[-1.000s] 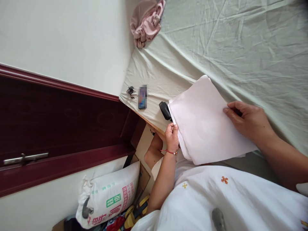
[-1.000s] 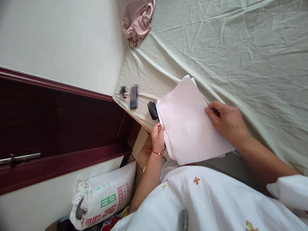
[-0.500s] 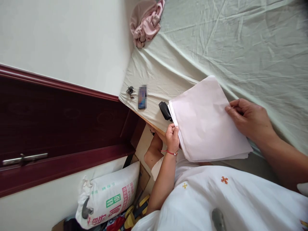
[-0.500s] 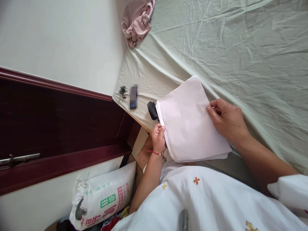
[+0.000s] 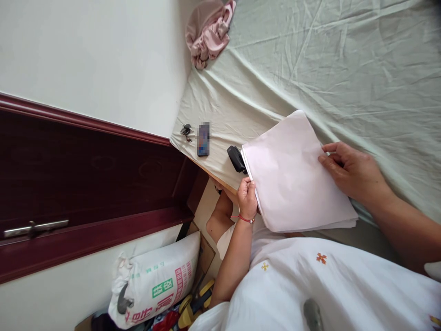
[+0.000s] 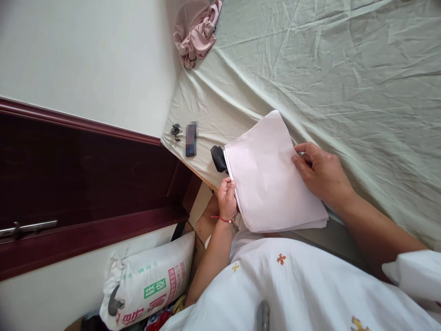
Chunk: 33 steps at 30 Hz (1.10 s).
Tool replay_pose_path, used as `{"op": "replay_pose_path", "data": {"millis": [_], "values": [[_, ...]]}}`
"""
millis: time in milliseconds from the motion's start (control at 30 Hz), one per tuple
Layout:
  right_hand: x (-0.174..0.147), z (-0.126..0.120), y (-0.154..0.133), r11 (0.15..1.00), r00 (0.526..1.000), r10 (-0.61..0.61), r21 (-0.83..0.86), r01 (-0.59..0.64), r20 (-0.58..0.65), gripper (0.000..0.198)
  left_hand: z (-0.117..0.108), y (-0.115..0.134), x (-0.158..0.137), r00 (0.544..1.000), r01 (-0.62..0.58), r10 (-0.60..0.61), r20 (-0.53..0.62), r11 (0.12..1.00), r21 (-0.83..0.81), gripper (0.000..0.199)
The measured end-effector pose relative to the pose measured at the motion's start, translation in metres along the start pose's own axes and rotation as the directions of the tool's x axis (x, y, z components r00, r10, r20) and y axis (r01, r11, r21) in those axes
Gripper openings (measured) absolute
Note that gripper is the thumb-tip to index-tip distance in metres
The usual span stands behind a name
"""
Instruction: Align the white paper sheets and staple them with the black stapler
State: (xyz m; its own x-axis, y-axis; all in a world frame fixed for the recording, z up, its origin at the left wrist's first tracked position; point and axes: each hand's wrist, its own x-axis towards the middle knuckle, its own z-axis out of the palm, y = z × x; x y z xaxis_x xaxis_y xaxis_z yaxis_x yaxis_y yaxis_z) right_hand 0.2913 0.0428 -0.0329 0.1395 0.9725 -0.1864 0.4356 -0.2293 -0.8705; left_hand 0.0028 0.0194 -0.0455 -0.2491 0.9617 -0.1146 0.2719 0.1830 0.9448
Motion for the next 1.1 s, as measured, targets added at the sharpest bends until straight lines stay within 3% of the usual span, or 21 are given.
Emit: {"op": "replay_pose_path", "data": {"millis": [567, 700, 867, 1100], "values": [[-0.003, -0.002, -0.005, 1.000, 1.000, -0.004, -0.007, 0.005, 0.025, 0.040, 0.001, 0.004, -0.001, 0.999, -0.031, 0.034, -0.027, 0.993, 0.110, 0.043], [-0.003, 0.000, -0.004, 1.000, 0.999, -0.024, 0.002, 0.024, 0.022, 0.039, 0.005, 0.007, 0.000, 0.994, 0.107, -0.105, 0.036, 0.992, -0.068, 0.046], [-0.001, 0.001, -0.002, 0.999, 0.999, -0.031, 0.010, 0.031, 0.033, 0.039, 0.008, 0.025, 0.000, 0.960, 0.279, -0.260, 0.104, 0.922, -0.270, 0.052], [0.000, 0.000, -0.003, 0.999, 0.999, -0.039, -0.002, 0.039, 0.027, 0.037, 0.007, 0.039, 0.001, 0.886, 0.462, -0.408, 0.222, 0.825, -0.327, 0.055]]}}
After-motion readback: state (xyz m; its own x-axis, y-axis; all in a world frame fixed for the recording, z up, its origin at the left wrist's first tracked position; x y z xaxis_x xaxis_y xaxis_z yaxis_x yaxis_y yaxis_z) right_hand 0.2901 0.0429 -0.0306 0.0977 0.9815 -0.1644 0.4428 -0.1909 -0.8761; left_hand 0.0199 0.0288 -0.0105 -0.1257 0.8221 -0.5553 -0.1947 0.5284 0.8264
